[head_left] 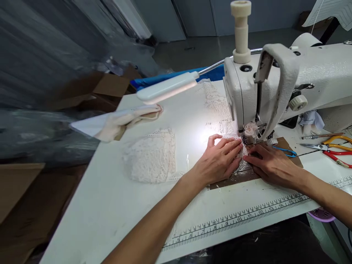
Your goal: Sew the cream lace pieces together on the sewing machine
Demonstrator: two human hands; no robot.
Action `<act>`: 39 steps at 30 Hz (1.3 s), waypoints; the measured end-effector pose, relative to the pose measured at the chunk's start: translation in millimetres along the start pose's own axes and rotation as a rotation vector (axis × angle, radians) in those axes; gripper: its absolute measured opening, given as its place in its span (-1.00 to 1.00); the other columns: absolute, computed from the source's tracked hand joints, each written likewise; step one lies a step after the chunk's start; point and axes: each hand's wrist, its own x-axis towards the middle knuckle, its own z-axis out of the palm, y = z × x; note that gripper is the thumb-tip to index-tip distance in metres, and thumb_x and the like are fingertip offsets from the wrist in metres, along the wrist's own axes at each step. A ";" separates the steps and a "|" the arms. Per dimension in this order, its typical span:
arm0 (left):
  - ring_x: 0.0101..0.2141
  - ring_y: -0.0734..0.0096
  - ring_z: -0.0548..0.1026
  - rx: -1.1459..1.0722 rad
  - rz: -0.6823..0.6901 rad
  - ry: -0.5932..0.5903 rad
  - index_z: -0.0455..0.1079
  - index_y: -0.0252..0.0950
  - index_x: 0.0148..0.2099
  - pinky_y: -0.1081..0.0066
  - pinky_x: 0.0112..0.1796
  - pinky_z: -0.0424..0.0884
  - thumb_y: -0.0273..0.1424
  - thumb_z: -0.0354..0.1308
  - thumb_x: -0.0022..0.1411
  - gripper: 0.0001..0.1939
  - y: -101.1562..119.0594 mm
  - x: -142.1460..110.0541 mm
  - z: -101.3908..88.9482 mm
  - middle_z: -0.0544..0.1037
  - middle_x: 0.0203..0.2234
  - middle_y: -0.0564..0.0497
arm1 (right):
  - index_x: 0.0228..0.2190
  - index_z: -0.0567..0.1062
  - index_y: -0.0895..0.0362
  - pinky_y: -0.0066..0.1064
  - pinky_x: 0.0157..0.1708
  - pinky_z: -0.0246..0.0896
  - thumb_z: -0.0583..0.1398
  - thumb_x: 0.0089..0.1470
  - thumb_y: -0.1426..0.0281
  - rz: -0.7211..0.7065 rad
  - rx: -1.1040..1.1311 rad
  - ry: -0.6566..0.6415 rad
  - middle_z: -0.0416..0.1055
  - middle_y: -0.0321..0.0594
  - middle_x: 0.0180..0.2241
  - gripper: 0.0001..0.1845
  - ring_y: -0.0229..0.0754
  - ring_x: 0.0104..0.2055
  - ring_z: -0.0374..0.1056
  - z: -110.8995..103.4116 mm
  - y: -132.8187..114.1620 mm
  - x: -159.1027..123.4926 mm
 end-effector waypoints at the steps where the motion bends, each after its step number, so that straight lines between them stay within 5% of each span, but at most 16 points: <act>1: -0.06 0.15 0.48 -0.009 -0.003 -0.020 0.38 -0.34 0.08 0.03 0.00 0.27 -0.37 -0.07 0.41 -0.68 -1.3 0.3 -0.2 0.56 -0.02 -0.15 | -0.10 0.44 0.16 -0.29 -0.26 0.42 -0.01 0.22 0.53 0.005 0.005 0.004 0.37 -0.05 -0.14 -0.69 -0.10 -0.16 0.36 0.3 -0.1 -0.1; 22: 0.08 0.10 0.46 -0.197 -0.061 -0.018 0.39 -0.35 0.07 -0.26 0.13 0.27 -0.32 -0.11 0.43 -0.65 -3.1 -3.8 7.3 0.51 0.05 -0.19 | -0.03 0.52 0.08 -0.25 -0.18 0.41 0.04 0.20 0.47 0.116 0.254 0.090 0.39 -0.08 -0.17 -0.63 -0.13 -0.16 0.38 8.5 2.0 -2.4; 39: 0.07 0.09 0.44 -0.169 -0.133 -0.045 0.41 -0.24 0.07 -0.30 0.20 0.02 -0.29 -0.09 0.41 -0.67 1.3 -2.8 2.6 0.53 0.04 -0.09 | -0.09 0.57 0.05 -0.27 -0.20 0.39 0.05 0.22 0.43 0.124 0.318 0.153 0.41 -0.11 -0.17 -0.65 -0.16 -0.21 0.40 12.7 7.9 -2.9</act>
